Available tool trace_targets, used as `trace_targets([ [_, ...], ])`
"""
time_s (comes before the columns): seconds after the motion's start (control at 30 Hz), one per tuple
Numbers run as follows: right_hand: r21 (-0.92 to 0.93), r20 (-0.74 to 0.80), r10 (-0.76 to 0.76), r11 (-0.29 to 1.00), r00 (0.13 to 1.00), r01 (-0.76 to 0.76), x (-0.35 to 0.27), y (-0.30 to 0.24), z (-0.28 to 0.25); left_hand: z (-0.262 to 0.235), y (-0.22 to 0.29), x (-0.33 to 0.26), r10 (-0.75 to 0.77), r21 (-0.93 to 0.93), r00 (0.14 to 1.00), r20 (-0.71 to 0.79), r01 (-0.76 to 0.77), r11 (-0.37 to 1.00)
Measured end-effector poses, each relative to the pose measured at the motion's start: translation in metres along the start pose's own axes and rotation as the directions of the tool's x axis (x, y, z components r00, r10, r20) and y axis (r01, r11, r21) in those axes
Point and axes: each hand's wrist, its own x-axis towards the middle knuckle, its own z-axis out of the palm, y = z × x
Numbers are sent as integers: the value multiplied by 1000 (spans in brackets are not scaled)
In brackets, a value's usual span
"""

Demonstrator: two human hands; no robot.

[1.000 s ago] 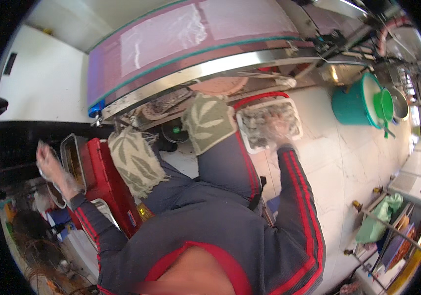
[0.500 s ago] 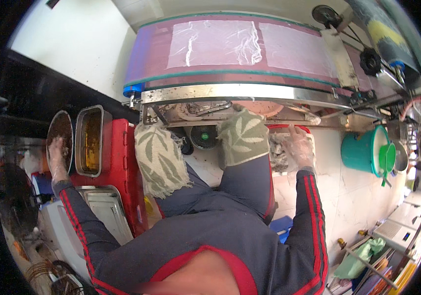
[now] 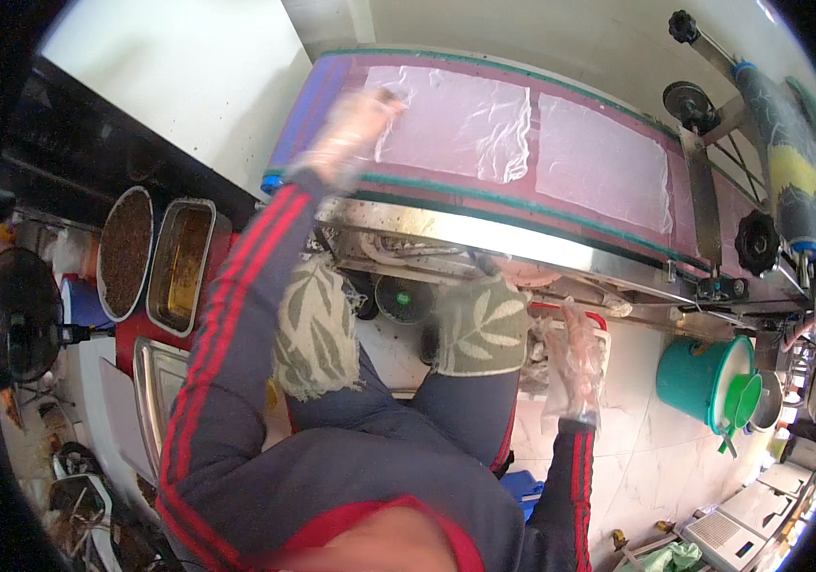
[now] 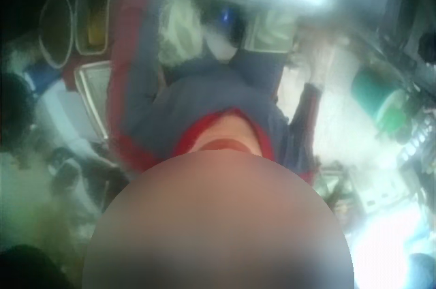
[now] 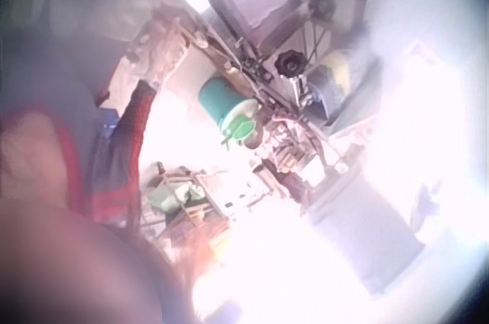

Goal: The person repeatedly places thin sheets on a flat surface, adds a dark granular filling, folds the sheets, and transfers them to a metal tray. The process is repeated multiple times with consistent hand motions.

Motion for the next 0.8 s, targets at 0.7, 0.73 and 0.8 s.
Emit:
trace_targets([
  [0.7,42,-271,-429,889,862,456,399,-215,-24,11,-77,118,530,-88,841,-108,-539,838],
  [0.73,144,-329,-371,889,869,434,394,-213,-26,7,-75,119,274,-165,945,-181,-304,938],
  [0.8,264,-403,-236,895,884,359,381,-213,-28,-1,-68,115,82,-77,913,-400,-122,990],
])
